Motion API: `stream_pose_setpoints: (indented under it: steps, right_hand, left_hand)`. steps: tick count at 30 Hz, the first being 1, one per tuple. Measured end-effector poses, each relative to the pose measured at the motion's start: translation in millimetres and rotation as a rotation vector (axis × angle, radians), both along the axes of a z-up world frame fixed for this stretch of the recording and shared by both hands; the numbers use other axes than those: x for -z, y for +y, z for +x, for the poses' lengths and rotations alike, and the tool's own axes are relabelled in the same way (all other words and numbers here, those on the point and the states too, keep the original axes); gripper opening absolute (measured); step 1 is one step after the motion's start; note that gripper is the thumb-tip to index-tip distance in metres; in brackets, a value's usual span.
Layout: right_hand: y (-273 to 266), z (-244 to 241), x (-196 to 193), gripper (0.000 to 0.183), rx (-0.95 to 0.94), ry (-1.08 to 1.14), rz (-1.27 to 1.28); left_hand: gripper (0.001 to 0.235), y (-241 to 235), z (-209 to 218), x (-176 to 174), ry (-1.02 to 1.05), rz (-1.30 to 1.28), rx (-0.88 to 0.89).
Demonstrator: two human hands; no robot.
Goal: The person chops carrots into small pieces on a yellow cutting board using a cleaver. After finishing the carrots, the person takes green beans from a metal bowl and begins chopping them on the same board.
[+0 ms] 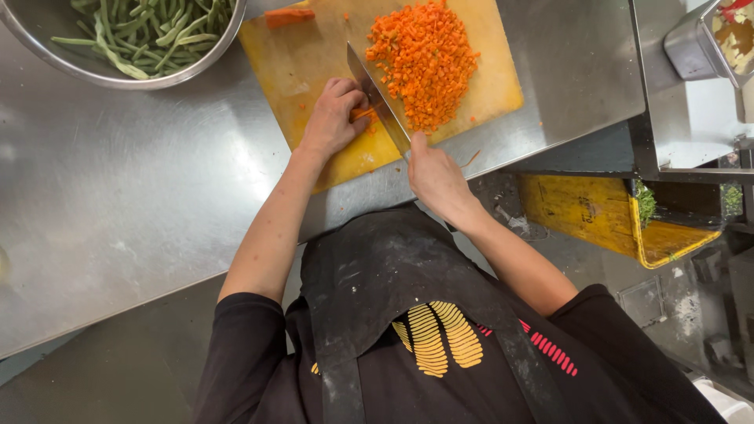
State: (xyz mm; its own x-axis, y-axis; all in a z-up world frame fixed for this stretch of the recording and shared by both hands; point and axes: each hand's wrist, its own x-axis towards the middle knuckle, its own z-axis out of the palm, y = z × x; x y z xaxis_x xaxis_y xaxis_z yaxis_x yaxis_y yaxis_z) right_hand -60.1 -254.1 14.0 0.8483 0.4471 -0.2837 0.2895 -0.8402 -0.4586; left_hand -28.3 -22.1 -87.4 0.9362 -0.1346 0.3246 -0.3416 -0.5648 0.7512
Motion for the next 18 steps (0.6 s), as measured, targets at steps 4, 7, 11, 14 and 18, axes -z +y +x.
stream_pose_setpoints:
  steps: [4, 7, 11, 14, 18]
  right_hand:
    - [14.7, 9.8, 18.4, 0.014, 0.012, -0.012, 0.036]
    - [20.5, 13.1, 25.1, 0.018, 0.035, -0.008, -0.032]
    - [10.0, 11.9, 13.8, 0.017, -0.008, -0.078, 0.093]
    - [5.7, 3.9, 0.4, 0.019, -0.011, -0.099, 0.082]
    - [8.1, -3.4, -9.4, 0.02, -0.003, -0.033, 0.018]
  left_hand:
    - [0.026, 2.9, 1.5, 1.7, 0.026, -0.02, 0.011]
    - [0.027, 3.7, -0.2, -0.5, -0.005, -0.014, -0.001]
    - [0.028, -1.1, -2.9, -9.9, -0.016, -0.005, -0.015]
    - [0.033, 0.3, -10.5, -19.0, -0.02, -0.01, -0.04]
    - [0.031, 4.2, -13.9, -26.2, -0.03, 0.064, -0.009]
